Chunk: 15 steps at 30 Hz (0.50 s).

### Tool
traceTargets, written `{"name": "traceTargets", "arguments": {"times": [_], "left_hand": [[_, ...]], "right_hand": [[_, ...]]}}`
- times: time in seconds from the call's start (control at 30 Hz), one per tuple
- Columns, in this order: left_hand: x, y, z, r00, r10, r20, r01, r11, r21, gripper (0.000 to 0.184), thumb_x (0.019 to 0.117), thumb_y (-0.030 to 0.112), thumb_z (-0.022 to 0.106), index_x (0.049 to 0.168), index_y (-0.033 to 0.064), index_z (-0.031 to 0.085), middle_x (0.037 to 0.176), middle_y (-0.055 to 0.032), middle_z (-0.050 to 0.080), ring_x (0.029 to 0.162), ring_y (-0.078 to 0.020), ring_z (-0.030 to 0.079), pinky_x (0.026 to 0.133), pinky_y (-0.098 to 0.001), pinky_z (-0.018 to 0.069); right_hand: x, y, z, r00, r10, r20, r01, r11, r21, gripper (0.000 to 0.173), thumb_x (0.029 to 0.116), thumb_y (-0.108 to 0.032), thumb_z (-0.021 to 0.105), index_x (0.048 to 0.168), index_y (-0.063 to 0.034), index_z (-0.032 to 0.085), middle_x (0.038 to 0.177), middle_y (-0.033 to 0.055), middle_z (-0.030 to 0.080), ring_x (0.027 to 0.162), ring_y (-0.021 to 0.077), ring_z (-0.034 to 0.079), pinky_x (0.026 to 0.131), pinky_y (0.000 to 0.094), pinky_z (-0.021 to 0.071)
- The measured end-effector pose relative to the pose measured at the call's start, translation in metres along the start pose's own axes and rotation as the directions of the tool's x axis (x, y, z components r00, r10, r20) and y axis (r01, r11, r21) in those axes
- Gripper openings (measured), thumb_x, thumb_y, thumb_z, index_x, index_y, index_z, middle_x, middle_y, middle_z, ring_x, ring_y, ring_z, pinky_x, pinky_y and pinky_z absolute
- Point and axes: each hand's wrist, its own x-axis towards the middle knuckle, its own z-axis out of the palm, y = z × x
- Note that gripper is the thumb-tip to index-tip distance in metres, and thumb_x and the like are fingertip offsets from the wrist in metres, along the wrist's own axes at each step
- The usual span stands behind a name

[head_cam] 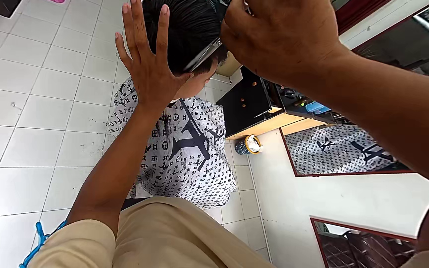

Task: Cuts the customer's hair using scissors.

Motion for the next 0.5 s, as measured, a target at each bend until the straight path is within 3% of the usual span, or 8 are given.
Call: {"name": "traceTargets", "arguments": {"times": [0.1, 0.23, 0.37, 0.5], "left_hand": [[-0.001, -0.003, -0.004, 0.999, -0.021, 0.029, 0.021, 1.0, 0.0, 0.115, 0.0681, 0.073, 0.076, 0.158, 0.0131, 0.038, 0.158, -0.0327, 0.033, 0.148, -0.0531, 0.028, 0.117, -0.0727, 0.0128], [-0.003, -0.008, -0.008, 0.999, -0.028, 0.016, 0.029, 1.0, -0.008, 0.113, 0.0682, 0.07, 0.078, 0.157, 0.0123, 0.039, 0.157, -0.033, 0.034, 0.147, -0.0541, 0.028, 0.116, -0.0736, 0.0139], [-0.005, -0.015, -0.011, 0.999, -0.04, 0.023, 0.04, 0.999, -0.008, 0.114, 0.0684, 0.072, 0.077, 0.158, 0.0126, 0.039, 0.158, -0.0326, 0.033, 0.148, -0.0537, 0.026, 0.116, -0.0734, 0.0128], [-0.005, -0.02, -0.014, 0.997, -0.065, 0.042, 0.065, 0.998, -0.007, 0.117, 0.0686, 0.075, 0.074, 0.159, 0.0116, 0.037, 0.158, -0.0345, 0.031, 0.148, -0.0543, 0.026, 0.116, -0.0735, 0.0127]], "right_hand": [[0.004, -0.001, -0.004, 1.0, -0.011, 0.006, 0.011, 1.0, -0.022, 0.015, 0.0966, 0.022, 0.038, 0.1, 0.0117, 0.049, 0.09, 0.0242, 0.052, 0.082, 0.0374, 0.061, 0.066, 0.0436, 0.0484], [0.012, -0.005, -0.015, 0.999, 0.013, 0.051, -0.015, 0.998, 0.053, 0.018, 0.097, 0.02, 0.042, 0.108, 0.0106, 0.052, 0.099, 0.0239, 0.055, 0.09, 0.0374, 0.063, 0.07, 0.0441, 0.0504], [0.018, -0.01, -0.021, 0.996, -0.001, 0.092, 0.005, 0.999, -0.046, 0.014, 0.0972, 0.02, 0.039, 0.099, 0.0121, 0.05, 0.089, 0.0238, 0.055, 0.082, 0.0361, 0.063, 0.066, 0.0424, 0.0491], [0.025, -0.013, -0.026, 0.994, 0.024, 0.111, -0.023, 1.0, -0.011, 0.016, 0.0978, 0.02, 0.041, 0.108, 0.0116, 0.051, 0.096, 0.0236, 0.055, 0.086, 0.0356, 0.064, 0.068, 0.0419, 0.0501]]}}
